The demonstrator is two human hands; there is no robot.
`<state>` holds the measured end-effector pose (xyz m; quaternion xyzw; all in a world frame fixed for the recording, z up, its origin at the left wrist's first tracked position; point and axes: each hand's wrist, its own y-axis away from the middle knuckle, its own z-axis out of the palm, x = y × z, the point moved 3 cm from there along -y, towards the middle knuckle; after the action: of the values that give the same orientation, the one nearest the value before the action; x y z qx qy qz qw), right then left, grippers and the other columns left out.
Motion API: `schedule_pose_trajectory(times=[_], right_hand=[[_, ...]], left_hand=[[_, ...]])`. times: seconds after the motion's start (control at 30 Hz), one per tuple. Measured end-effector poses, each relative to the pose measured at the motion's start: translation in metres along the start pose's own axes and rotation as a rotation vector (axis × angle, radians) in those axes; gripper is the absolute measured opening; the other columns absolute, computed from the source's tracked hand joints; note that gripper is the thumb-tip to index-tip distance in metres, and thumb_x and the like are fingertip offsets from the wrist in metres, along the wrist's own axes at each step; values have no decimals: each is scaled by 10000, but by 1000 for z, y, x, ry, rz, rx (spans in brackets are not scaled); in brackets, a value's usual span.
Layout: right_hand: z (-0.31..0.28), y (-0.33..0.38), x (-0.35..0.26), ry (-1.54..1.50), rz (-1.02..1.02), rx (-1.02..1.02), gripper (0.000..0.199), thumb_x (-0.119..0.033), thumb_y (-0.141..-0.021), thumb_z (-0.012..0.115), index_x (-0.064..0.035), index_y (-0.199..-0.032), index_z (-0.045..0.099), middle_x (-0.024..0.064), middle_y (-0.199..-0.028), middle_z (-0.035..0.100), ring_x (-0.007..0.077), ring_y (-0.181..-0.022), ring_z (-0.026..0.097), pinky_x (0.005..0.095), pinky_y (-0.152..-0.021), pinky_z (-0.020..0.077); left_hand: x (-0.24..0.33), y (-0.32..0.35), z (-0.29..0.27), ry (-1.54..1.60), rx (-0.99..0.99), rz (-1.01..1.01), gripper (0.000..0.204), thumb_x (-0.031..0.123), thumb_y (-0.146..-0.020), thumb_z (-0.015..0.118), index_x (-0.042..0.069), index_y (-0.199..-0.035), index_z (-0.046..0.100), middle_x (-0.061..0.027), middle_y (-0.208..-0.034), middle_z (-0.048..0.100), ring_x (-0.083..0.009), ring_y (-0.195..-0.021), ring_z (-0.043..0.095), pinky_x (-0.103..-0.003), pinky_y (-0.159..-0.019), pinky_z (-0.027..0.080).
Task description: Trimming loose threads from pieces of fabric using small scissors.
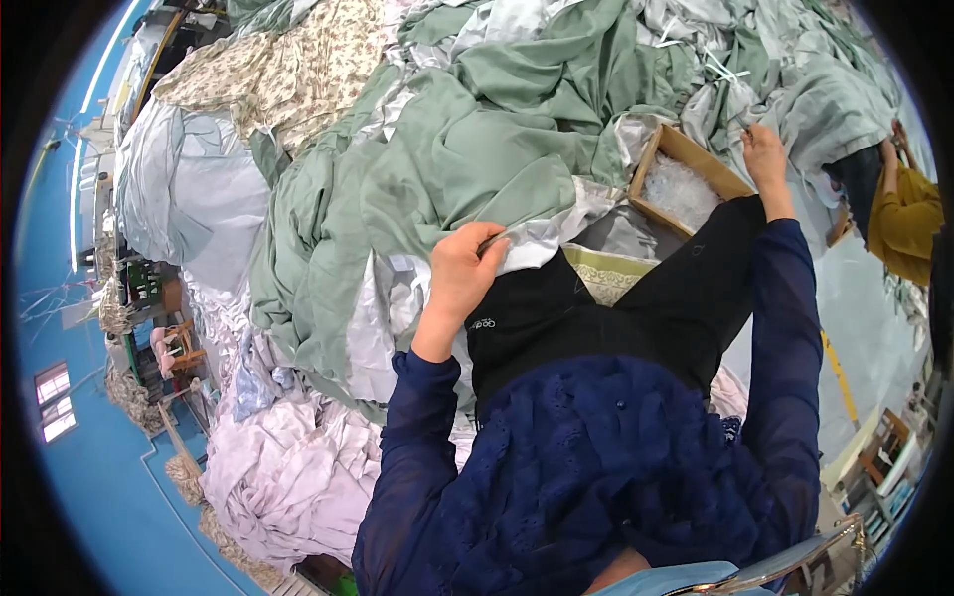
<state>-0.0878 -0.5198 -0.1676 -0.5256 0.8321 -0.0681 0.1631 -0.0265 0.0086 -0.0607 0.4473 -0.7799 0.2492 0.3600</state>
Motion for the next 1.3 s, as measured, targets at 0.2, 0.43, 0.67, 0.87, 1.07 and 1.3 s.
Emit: schedule_pose_trajectory(times=[0.2,0.43,0.67,0.87,1.07,1.3], right_hand=[[26,12,22,102,84,-77,158,-185,-868,615,-29,-882,599,208,-884,648,423,-873,617,517,-729,479],[25,9,24,115,128,-20,179,-213,-881,605,-36,-905,608,204,-905,649,412,-882,621,510,-739,484],[27,7,24,108,100,-112,207,-248,-890,609,-49,-946,617,202,-926,652,414,-898,614,512,-745,476],[31,13,18,32,107,-276,319,-262,-853,667,-70,-1107,647,194,-1028,657,394,-988,619,471,-826,490],[-20,36,-102,-619,-133,77,348,-38,-801,712,-45,-1144,652,115,-1101,634,249,-905,641,313,-761,516],[-21,128,-256,-1546,151,-854,537,-70,-804,778,1,-1295,571,105,-1169,617,91,-687,600,237,-633,509]], left_hand=[[32,0,2,-277,-106,169,401,48,-758,725,104,-1149,657,-72,-962,637,-232,-750,637,-327,-636,498],[44,-12,22,-504,-152,519,352,63,-755,675,121,-1101,660,-48,-1019,583,-246,-891,583,-372,-717,446],[41,-25,58,-527,-189,462,167,33,-723,693,79,-876,642,-45,-846,551,-241,-797,575,-367,-669,464],[37,-19,61,-496,-125,557,77,33,-683,604,85,-716,558,-42,-799,503,-237,-756,536,-356,-622,421],[35,-13,63,-476,15,640,78,45,-677,611,85,-734,576,-37,-863,555,-225,-790,553,-344,-641,424],[43,-14,65,-469,45,683,106,43,-677,624,85,-771,598,-36,-897,574,-228,-813,580,-348,-659,445]])
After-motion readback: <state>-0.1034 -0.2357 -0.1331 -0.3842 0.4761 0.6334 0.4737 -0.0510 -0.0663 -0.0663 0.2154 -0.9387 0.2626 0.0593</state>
